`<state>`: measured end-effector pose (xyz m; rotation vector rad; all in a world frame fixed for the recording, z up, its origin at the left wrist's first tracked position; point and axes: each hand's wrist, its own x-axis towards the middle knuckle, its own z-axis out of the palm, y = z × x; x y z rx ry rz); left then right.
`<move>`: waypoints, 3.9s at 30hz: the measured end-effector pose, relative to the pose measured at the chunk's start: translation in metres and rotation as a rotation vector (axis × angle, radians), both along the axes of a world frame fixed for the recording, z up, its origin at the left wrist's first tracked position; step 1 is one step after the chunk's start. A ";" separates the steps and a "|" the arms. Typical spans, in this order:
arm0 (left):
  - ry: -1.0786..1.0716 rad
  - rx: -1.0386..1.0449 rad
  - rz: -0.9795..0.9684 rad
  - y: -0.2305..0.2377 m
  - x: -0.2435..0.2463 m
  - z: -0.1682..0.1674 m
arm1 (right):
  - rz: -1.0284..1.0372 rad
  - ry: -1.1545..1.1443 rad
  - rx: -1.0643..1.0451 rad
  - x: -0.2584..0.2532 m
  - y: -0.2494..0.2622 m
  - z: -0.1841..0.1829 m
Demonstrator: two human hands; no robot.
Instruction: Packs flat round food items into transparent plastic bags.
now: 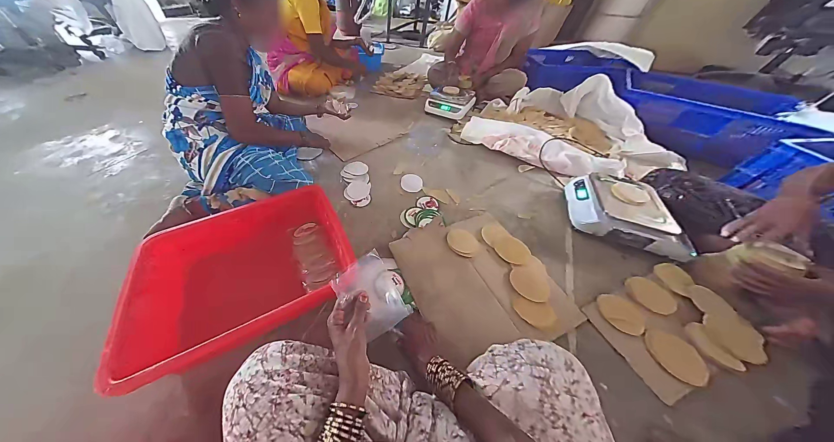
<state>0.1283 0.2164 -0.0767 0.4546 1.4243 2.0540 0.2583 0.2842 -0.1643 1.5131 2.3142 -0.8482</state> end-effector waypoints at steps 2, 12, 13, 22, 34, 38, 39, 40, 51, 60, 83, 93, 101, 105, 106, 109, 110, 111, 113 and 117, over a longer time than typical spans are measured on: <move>0.001 0.000 0.002 -0.001 -0.001 0.000 | -0.015 0.142 -0.040 0.002 -0.002 -0.003; 0.006 0.001 -0.067 0.004 0.000 -0.003 | -0.710 1.036 -0.222 0.040 0.055 0.050; 0.003 -0.024 -0.080 0.004 0.001 -0.002 | -0.714 1.027 -0.182 0.049 0.071 0.053; -0.024 -0.070 -0.142 0.010 0.005 -0.002 | -0.457 0.467 0.223 0.095 0.180 0.048; 0.041 -0.065 -0.225 0.008 0.002 -0.011 | -0.254 0.175 0.391 0.040 0.195 0.041; 0.024 -0.076 -0.243 0.009 0.003 -0.010 | -0.308 0.129 0.635 0.070 0.230 0.049; 0.022 -0.078 -0.249 0.009 0.004 -0.010 | -0.286 0.064 0.532 0.076 0.234 0.047; 0.020 -0.075 -0.253 0.010 0.004 -0.010 | -0.248 0.019 0.416 0.080 0.236 0.042; 0.047 -0.061 -0.255 0.010 0.001 -0.015 | -0.221 -0.041 0.202 0.081 0.243 0.019; 0.017 -0.068 -0.219 0.009 0.003 -0.012 | -0.133 -0.077 0.102 0.087 0.169 0.033; 0.071 -0.120 -0.169 0.006 0.005 -0.009 | -0.305 -0.138 0.241 0.118 0.165 0.039; 0.042 -0.107 -0.198 0.009 0.005 -0.008 | -0.217 -0.242 0.149 0.104 0.173 0.052; 0.053 -0.123 -0.188 0.006 0.003 -0.011 | -0.332 -0.219 0.197 0.107 0.174 0.054; 0.033 -0.135 -0.170 0.007 0.005 -0.007 | -0.653 0.140 0.162 0.142 0.152 0.102; 0.027 -0.129 -0.171 0.007 0.005 -0.006 | -0.709 0.260 0.104 0.148 0.130 0.129; 0.018 -0.088 -0.180 0.006 0.007 -0.004 | -0.650 0.633 -0.113 0.200 0.066 0.157; 0.025 -0.078 -0.189 0.006 0.007 -0.004 | -0.586 0.746 -0.224 0.219 0.043 0.162; 0.037 -0.072 -0.201 0.005 0.007 -0.004 | -0.532 0.802 -0.318 0.232 0.019 0.170; 0.043 -0.073 -0.216 0.004 0.008 -0.005 | -0.458 0.791 -0.461 0.257 -0.021 0.170; 0.021 -0.071 -0.192 0.007 0.010 -0.005 | -0.443 0.332 -0.140 0.277 -0.065 0.141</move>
